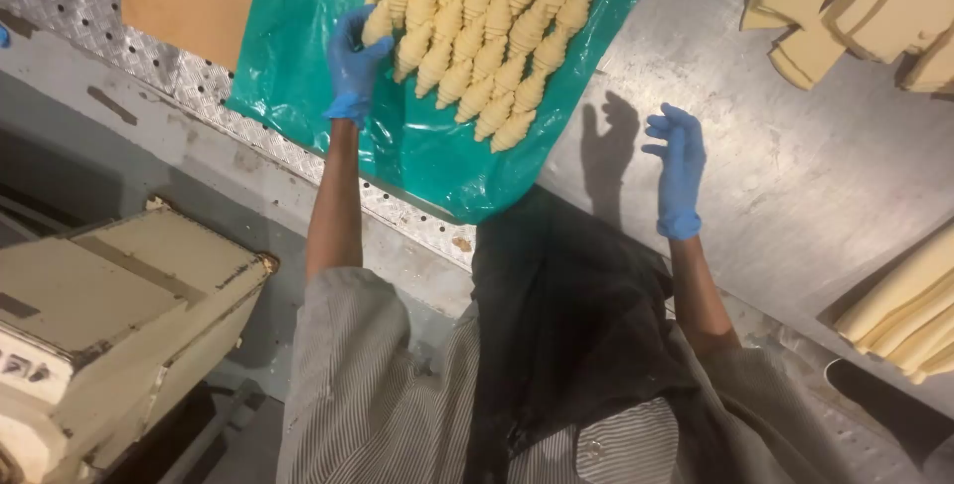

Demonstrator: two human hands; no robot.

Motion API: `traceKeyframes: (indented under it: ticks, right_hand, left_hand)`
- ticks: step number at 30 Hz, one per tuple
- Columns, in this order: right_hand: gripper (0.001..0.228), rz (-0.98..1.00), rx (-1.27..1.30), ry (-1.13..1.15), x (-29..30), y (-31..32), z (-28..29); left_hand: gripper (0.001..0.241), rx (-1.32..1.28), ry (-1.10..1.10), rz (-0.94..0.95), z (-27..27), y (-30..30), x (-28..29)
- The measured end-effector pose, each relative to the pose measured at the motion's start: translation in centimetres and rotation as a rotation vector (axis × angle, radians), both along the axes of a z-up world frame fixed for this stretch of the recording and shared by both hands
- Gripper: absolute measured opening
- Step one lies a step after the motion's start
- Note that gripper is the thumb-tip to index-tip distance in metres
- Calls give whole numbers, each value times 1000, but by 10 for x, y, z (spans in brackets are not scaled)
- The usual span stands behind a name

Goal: Rolling triangular pieces of dough into croissant shapes and placing them on a tray.

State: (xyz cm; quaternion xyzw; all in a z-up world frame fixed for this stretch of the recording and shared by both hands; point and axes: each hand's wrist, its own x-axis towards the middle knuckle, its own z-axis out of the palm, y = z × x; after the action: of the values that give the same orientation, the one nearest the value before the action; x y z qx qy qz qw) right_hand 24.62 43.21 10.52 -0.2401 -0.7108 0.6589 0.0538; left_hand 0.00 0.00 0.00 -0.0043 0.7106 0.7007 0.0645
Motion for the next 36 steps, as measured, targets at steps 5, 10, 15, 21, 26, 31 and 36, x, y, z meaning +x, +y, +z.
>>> traceKeyframes:
  ticks: [5,10,15,21,26,31,36]
  right_hand:
    - [39,-113,28,-94,7,8,12]
    - [38,-223,117,-86,30,50,-5]
    - [22,-285,318,-178,79,147,-65]
    - [37,-255,851,-91,76,271,-29]
    - [77,134,1156,-29,6,324,-12]
    - [110,351,1285,72,-50,368,-36]
    - [97,467,1167,106,-62,398,-51]
  left_hand:
    - [44,75,-41,-19,-18,8,-1]
    - [50,-25,53,-92,-41,5,8]
    - [56,-266,98,-157,-45,-4,12]
    - [45,-343,334,346,8,50,44]
    - [67,-378,307,7,71,249,141]
    - [81,-182,63,-440,94,399,228]
    - [83,-299,7,-572,104,441,268]
